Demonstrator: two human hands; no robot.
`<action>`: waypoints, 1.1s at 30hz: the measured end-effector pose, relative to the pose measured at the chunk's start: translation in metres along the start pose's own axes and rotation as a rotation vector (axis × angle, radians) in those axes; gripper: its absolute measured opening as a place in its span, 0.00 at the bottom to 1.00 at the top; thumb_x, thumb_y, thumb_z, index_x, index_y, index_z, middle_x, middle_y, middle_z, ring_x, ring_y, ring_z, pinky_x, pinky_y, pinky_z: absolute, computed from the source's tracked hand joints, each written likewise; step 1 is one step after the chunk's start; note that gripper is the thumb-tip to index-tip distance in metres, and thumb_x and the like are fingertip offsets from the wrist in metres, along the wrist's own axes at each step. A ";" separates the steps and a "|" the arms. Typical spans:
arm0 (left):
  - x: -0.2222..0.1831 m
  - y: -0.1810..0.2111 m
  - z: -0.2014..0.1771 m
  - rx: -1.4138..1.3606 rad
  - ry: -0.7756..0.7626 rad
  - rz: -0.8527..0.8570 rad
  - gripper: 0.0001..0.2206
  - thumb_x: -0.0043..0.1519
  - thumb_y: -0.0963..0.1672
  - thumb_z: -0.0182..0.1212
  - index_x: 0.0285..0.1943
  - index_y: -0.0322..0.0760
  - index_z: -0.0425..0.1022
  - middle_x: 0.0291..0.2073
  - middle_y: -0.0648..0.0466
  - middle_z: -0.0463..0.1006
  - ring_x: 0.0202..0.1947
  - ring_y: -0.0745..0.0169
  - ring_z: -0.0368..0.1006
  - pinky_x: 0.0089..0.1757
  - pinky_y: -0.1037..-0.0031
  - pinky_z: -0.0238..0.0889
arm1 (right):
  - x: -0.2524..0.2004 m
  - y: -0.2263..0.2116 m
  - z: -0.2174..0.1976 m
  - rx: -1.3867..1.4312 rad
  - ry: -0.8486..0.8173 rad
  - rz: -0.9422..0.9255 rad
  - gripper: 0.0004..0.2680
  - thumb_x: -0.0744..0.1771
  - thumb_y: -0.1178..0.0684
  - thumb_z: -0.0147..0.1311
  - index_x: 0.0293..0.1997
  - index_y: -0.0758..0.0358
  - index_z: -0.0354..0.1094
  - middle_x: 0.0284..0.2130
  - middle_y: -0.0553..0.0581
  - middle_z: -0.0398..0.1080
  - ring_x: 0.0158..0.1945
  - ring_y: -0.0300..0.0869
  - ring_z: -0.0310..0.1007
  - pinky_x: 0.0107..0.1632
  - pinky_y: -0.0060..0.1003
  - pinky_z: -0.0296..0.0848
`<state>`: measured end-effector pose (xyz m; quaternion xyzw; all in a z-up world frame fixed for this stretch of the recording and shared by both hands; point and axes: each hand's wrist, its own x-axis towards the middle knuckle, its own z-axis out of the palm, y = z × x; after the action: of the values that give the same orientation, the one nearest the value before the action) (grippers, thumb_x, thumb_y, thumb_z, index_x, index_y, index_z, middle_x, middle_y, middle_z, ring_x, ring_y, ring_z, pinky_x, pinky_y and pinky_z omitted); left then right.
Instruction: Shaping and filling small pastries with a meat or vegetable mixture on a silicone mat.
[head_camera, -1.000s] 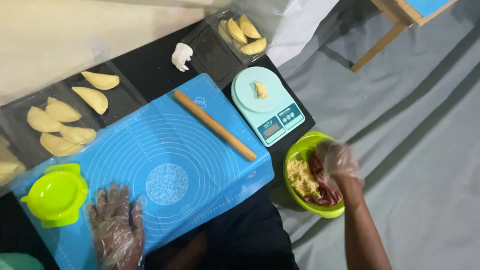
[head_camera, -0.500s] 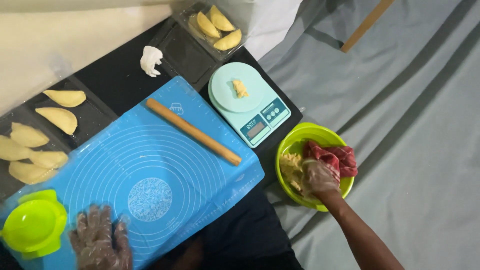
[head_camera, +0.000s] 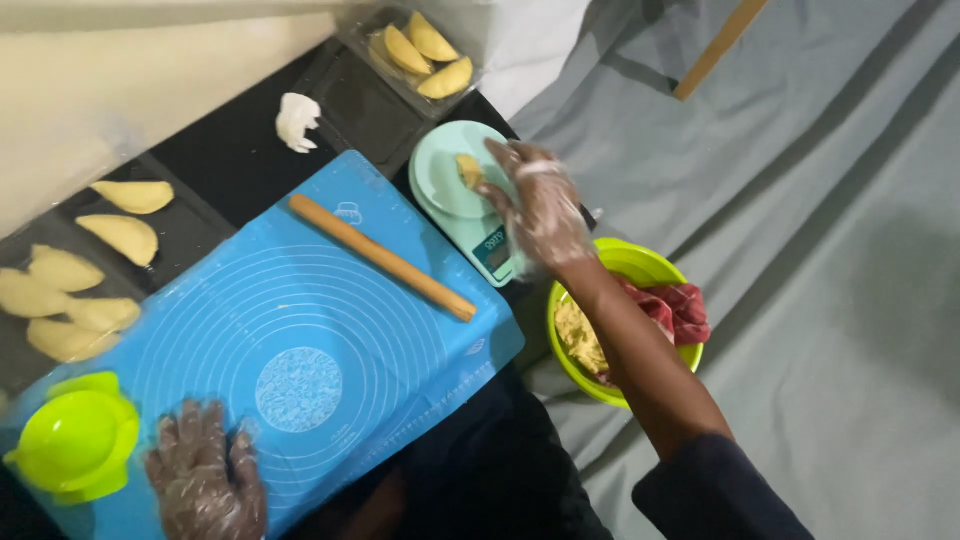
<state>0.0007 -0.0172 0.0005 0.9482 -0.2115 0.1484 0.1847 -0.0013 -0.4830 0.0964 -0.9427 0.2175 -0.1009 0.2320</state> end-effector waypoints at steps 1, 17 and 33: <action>0.000 -0.001 -0.003 0.006 -0.046 0.009 0.25 0.73 0.48 0.47 0.75 0.27 0.71 0.75 0.33 0.67 0.78 0.24 0.56 0.72 0.38 0.43 | 0.018 0.010 0.018 -0.069 -0.006 -0.101 0.22 0.70 0.46 0.52 0.74 0.54 0.54 0.64 0.63 0.60 0.63 0.55 0.63 0.62 0.49 0.66; 0.004 -0.002 -0.014 0.008 -0.093 0.029 0.26 0.73 0.49 0.43 0.73 0.26 0.70 0.75 0.31 0.65 0.78 0.25 0.56 0.72 0.38 0.43 | -0.089 0.013 -0.019 0.165 0.047 0.268 0.10 0.73 0.51 0.45 0.53 0.65 0.69 0.39 0.61 0.78 0.31 0.42 0.83 0.21 0.27 0.78; 0.002 -0.002 -0.010 0.060 0.027 0.080 0.22 0.73 0.47 0.52 0.68 0.26 0.79 0.70 0.33 0.76 0.75 0.26 0.68 0.72 0.38 0.56 | -0.090 0.076 0.029 -0.228 -0.126 0.011 0.19 0.72 0.55 0.41 0.76 0.51 0.56 0.27 0.54 0.63 0.26 0.41 0.63 0.30 0.38 0.64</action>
<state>0.0015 -0.0121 0.0097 0.9420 -0.2424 0.1747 0.1531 -0.0998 -0.4911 0.0266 -0.9663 0.2175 -0.0146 0.1370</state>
